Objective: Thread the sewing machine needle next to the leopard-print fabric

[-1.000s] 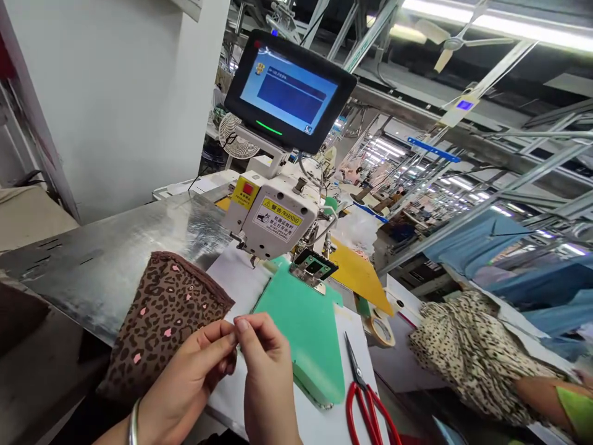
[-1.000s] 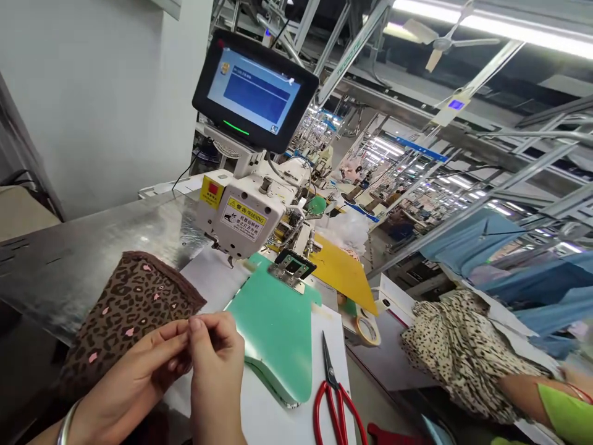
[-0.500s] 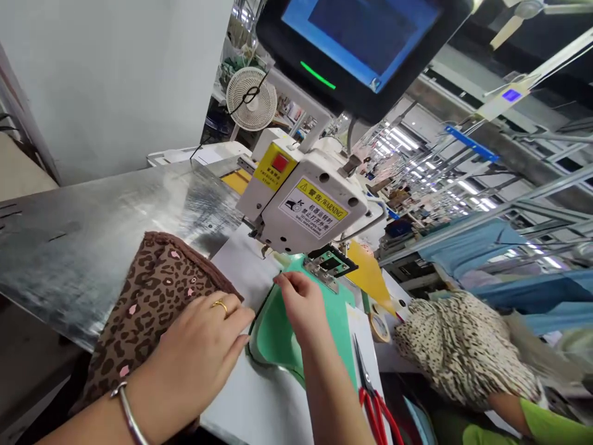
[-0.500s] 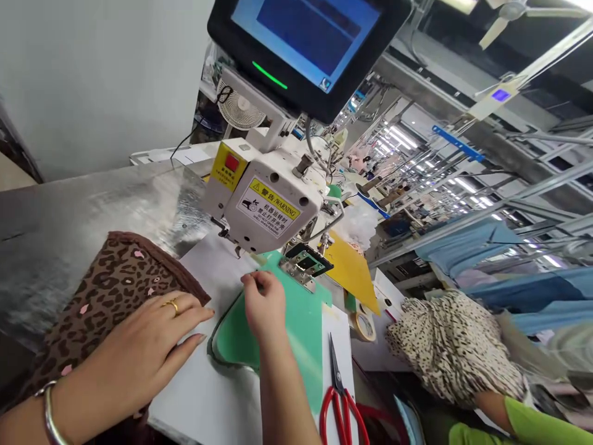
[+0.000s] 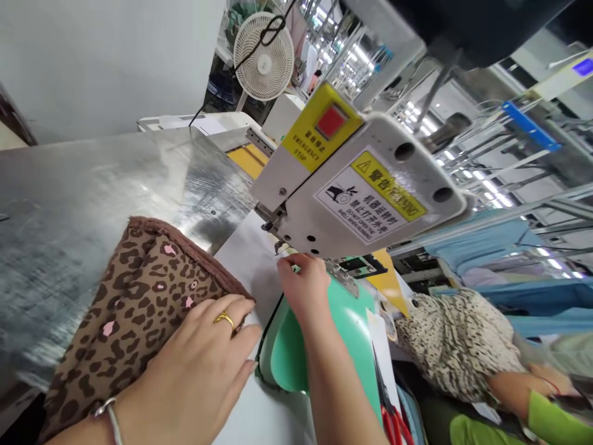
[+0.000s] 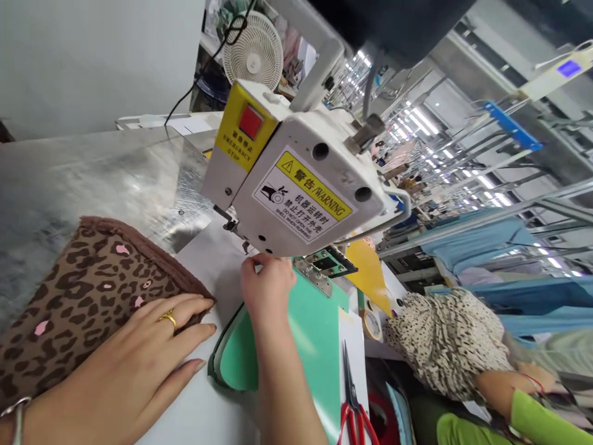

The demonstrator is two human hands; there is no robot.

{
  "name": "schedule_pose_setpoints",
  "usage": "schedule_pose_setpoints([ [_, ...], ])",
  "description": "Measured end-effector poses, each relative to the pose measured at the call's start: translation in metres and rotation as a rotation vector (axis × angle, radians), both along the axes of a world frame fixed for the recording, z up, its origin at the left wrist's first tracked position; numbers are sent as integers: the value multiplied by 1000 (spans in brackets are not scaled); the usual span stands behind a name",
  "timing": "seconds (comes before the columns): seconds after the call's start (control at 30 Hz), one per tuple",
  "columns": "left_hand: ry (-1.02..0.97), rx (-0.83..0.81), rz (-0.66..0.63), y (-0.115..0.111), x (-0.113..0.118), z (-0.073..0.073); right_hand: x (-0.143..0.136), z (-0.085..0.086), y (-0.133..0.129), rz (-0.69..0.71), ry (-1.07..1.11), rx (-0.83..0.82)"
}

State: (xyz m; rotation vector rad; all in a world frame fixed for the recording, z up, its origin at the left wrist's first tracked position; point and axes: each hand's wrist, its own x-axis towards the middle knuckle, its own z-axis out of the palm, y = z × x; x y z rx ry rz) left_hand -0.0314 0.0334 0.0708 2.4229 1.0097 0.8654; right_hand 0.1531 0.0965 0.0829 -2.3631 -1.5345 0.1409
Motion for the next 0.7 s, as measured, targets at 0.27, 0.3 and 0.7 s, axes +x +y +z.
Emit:
schedule_pose_setpoints([
  [0.27, 124, 152, 47, -2, 1, -8, 0, 4, 9, -71, -61, -154],
  [0.3, 128, 166, 60, -3, 1, -10, 0, 3, 9, -69, -69, -157],
  [0.7, 102, 215, 94, 0, 2, -12, -10, 12, 16, -147, -93, -267],
])
